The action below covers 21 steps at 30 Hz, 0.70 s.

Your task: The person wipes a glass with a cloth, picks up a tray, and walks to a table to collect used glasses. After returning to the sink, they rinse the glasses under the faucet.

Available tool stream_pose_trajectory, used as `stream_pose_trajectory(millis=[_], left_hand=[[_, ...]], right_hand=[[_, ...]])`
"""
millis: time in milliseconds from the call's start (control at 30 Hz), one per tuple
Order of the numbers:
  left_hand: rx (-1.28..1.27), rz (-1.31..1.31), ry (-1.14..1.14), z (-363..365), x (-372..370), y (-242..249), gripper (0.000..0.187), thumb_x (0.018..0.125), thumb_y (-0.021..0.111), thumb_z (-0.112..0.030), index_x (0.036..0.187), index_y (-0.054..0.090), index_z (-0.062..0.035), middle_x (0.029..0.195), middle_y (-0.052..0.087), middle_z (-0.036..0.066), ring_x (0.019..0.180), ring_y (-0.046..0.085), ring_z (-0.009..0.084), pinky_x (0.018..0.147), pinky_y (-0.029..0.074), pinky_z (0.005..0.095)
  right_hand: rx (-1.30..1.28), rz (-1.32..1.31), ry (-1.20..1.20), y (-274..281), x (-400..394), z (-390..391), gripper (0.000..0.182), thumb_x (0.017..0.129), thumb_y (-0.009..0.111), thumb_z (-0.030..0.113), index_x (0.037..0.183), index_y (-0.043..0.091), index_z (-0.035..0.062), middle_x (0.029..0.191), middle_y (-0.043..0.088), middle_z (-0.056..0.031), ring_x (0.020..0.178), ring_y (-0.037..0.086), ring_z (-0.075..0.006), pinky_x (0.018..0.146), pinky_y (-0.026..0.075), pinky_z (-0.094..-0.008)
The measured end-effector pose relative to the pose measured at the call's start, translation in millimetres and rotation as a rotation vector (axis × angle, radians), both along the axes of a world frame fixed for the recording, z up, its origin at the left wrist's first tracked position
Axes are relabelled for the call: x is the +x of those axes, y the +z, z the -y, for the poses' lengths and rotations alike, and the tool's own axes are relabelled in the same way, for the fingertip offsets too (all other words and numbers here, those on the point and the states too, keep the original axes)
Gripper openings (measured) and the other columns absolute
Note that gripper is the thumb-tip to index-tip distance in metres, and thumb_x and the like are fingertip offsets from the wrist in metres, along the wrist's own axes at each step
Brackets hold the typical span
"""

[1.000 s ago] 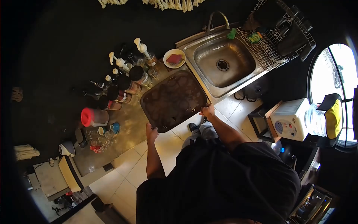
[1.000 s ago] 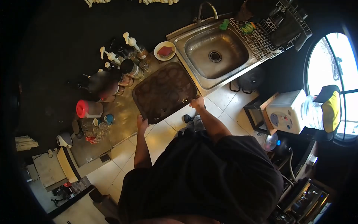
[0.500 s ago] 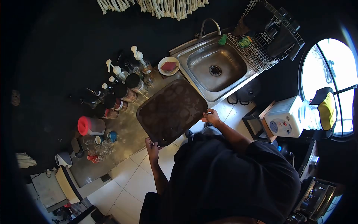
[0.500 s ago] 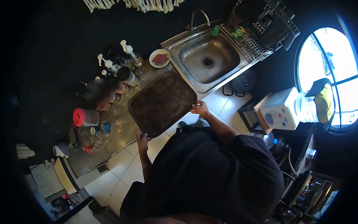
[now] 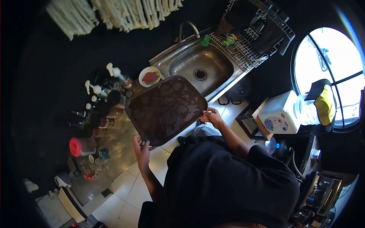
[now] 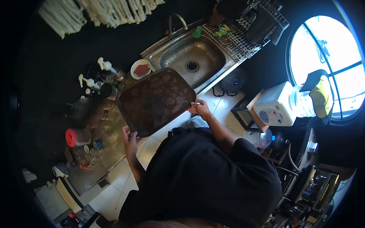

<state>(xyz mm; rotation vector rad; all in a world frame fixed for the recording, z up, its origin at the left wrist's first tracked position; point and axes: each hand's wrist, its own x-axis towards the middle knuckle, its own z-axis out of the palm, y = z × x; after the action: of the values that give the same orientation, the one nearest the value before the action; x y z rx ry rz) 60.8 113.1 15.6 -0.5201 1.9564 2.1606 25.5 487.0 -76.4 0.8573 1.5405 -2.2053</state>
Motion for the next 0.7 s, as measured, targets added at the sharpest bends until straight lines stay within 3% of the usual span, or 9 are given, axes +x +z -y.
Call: stream_pose_trajectory(millis=[167,300,400,500,533,567,600,700], left_hand=[[-0.073,-0.101,-0.089,-36.3,-56.8,15.7,0.037,0.083,0.049,0.003,0.115,0.037,-0.0095,0.109,0.056,0.012,0.086,0.061,0.0187,0.058,0.058,0.0311],[-0.209,-0.077,-0.041,-85.2,-108.5,36.4,0.037,0.08,0.051,-0.001,0.115,0.042,-0.0107,0.1,0.058,0.008,0.083,0.06,0.0158,0.059,0.055,0.0296],[-0.344,-0.209,-0.077,-132.7,-154.1,58.6,0.023,0.078,0.05,0.001,0.098,0.043,-0.0054,0.086,0.052,0.004,0.071,0.048,0.0083,0.057,0.041,0.0215],[-0.475,-0.371,-0.125,-185.2,-197.7,81.3,0.018,0.077,0.05,0.002,0.092,0.041,-0.0035,0.08,0.047,0.003,0.069,0.041,0.0079,0.058,0.035,0.0226],[-0.482,-0.376,-0.124,-197.9,-211.0,85.6,0.018,0.077,0.05,0.002,0.092,0.041,-0.0035,0.08,0.047,0.003,0.069,0.041,0.0079,0.058,0.035,0.0226],[-0.467,-0.338,-0.135,-209.1,-222.7,88.8,0.018,0.077,0.05,0.001,0.092,0.041,-0.0026,0.079,0.046,0.003,0.069,0.041,0.0088,0.06,0.036,0.0236],[-0.451,-0.298,-0.144,-220.7,-232.5,92.5,0.018,0.077,0.05,0.001,0.092,0.041,-0.0017,0.078,0.045,0.003,0.07,0.042,0.0096,0.062,0.037,0.0247],[-0.531,-0.39,-0.171,-261.7,-246.4,110.1,0.021,0.077,0.051,0.0,0.095,0.041,-0.0003,0.08,0.048,0.006,0.074,0.047,0.0127,0.066,0.041,0.0268]], right_hand=[[-0.055,-0.001,-0.097,-1.2,-19.3,-32.6,0.02,0.088,0.063,0.016,0.093,0.05,0.0011,0.08,0.064,-0.0172,0.073,0.069,-0.0294,0.066,0.058,-0.0387],[-0.111,0.017,-0.288,-16.3,-50.4,-63.9,0.019,0.091,0.056,0.012,0.102,0.048,-0.0006,0.08,0.064,-0.014,0.073,0.068,-0.0292,0.064,0.058,-0.0385],[-0.064,0.067,-0.018,-18.3,-84.1,-102.3,0.021,0.092,0.049,0.015,0.104,0.05,-0.0026,0.077,0.066,-0.0174,0.066,0.068,-0.0279,0.057,0.058,-0.0369],[-0.099,0.158,0.145,-22.2,-111.5,-134.6,0.031,0.091,0.049,0.016,0.116,0.053,-0.0033,0.081,0.068,-0.019,0.066,0.068,-0.0256,0.056,0.057,-0.0326],[-0.103,0.172,0.184,-15.9,-117.6,-143.6,0.034,0.09,0.05,0.014,0.12,0.053,-0.0021,0.082,0.069,-0.0186,0.066,0.069,-0.0244,0.055,0.057,-0.0313],[0.033,-0.037,0.376,-10.7,-117.2,-152.6,0.036,0.088,0.053,0.01,0.123,0.051,0.0021,0.083,0.069,-0.0166,0.067,0.069,-0.0215,0.055,0.056,-0.0302],[0.139,-0.086,0.475,-14.8,-120.2,-156.6,0.038,0.087,0.054,0.007,0.124,0.051,0.006,0.078,0.069,-0.0132,0.064,0.068,-0.0184,0.052,0.055,-0.0286],[0.181,-0.082,0.597,-30.8,-135.1,-167.0,0.035,0.089,0.053,0.011,0.123,0.051,0.0065,0.065,0.063,-0.0082,0.055,0.062,-0.0159,0.046,0.05,-0.0278]])
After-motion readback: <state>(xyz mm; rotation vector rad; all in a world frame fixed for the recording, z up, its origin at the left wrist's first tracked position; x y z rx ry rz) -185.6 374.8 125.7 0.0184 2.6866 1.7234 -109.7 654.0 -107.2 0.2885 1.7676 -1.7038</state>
